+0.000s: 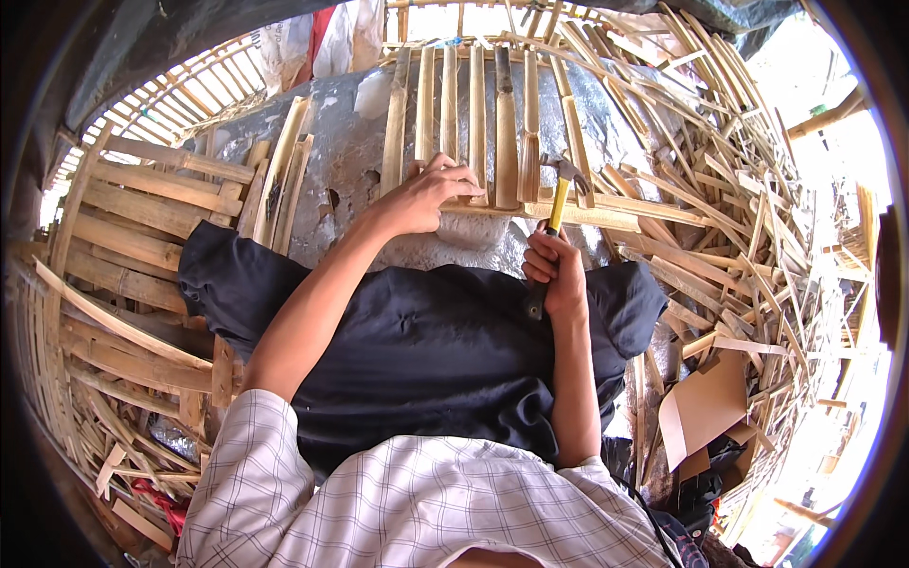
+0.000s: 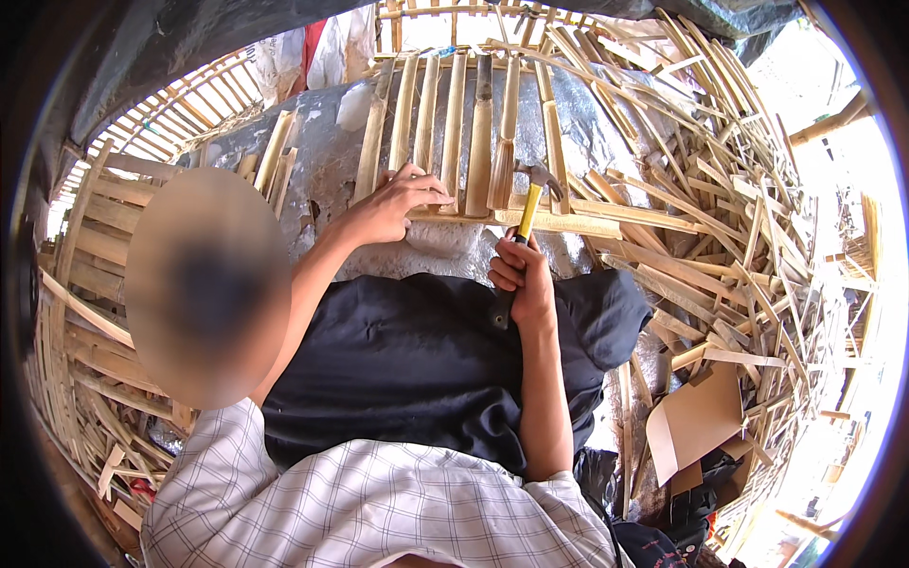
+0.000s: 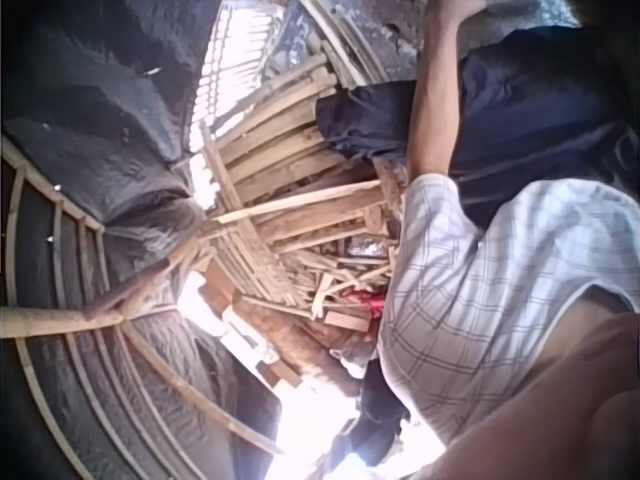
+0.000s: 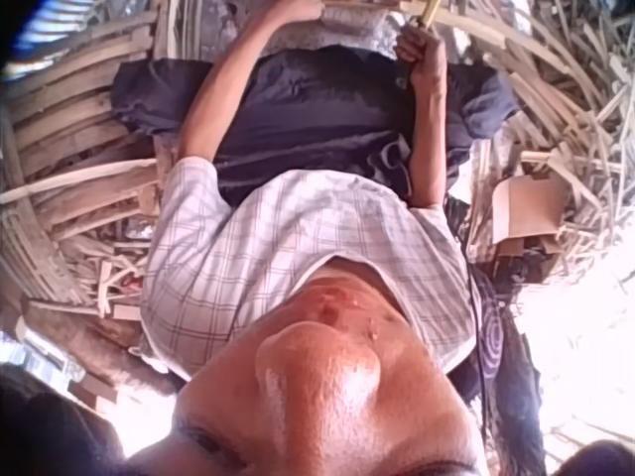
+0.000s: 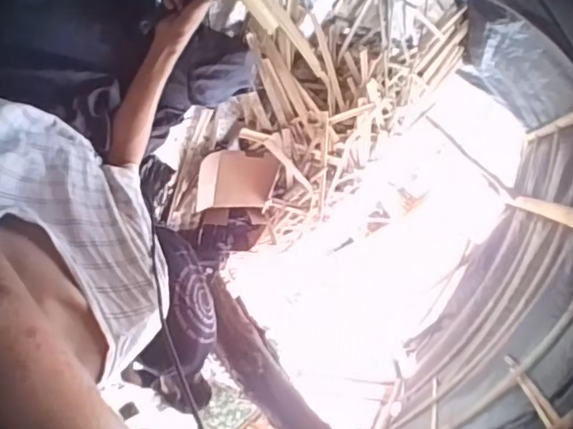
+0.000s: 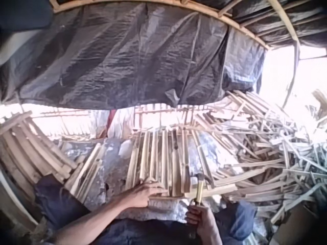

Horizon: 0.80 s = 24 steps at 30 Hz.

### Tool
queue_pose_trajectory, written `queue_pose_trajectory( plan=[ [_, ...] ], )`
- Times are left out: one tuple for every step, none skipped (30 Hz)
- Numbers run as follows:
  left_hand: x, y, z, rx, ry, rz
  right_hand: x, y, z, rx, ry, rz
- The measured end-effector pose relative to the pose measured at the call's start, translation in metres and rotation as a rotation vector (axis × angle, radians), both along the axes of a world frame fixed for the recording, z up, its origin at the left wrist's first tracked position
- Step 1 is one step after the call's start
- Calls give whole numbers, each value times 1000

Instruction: The person nails thin wooden slats onto a frame with a hammer.

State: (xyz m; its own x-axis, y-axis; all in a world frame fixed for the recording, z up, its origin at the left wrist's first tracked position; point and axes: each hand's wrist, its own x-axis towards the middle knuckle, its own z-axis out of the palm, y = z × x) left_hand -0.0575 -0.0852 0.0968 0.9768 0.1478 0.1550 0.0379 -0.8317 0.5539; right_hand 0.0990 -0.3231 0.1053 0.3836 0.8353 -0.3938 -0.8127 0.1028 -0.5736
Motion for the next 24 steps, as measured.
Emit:
queue_pose_trajectory(
  plan=[
    [1,1,-1,-39,-9,4,0,0,-1,4,3,5],
    [1,1,-2,-78,-18,9,1,0,-1,8,6,10],
    [1,1,-3,-86,-26,13,0,0,-2,28,18,13],
    [1,1,-5,-94,-36,16,0,0,-2,47,29,15],
    [1,1,-6,-101,-44,19,1,-1,-2,66,39,16],
    [2,1,-7,-126,-51,16,1,-1,-2,64,39,14],
    [3,2,-8,-149,-57,14,0,-1,-2,63,41,13],
    [3,3,-8,-172,-62,13,0,-1,-1,63,43,12],
    [2,4,-8,-181,-59,13,0,-1,-2,66,43,14],
    [2,5,-7,-190,-56,11,0,-1,-2,69,43,16],
    [2,5,-6,-200,-53,10,0,-1,-2,71,43,17],
    [2,4,-5,-168,-49,16,0,-1,-2,74,53,17],
    [1,2,-3,-137,-45,20,1,-1,-2,76,64,15],
    [1,1,0,-106,-41,24,1,-1,-2,78,75,13],
    [2,1,1,-150,-26,11,2,-2,-3,76,74,13],
    [2,3,3,-194,-10,0,2,-2,-4,76,73,14],
    [2,3,4,-238,6,-11,2,-2,-5,75,72,14],
    [3,2,5,-240,28,-5,3,-2,-5,71,44,8],
    [2,2,6,-242,51,3,1,-1,-5,67,17,4],
    [1,1,7,-243,74,11,1,0,-4,64,-10,-1],
    [1,2,7,-227,66,5,1,0,-2,-2,-96,-31],
    [1,2,6,-210,57,-1,0,0,2,-67,-182,-61],
    [1,3,6,-193,49,-7,0,1,5,-132,-268,-91],
    [0,4,5,-160,80,-9,0,1,4,-188,-355,-146]
  ],
)
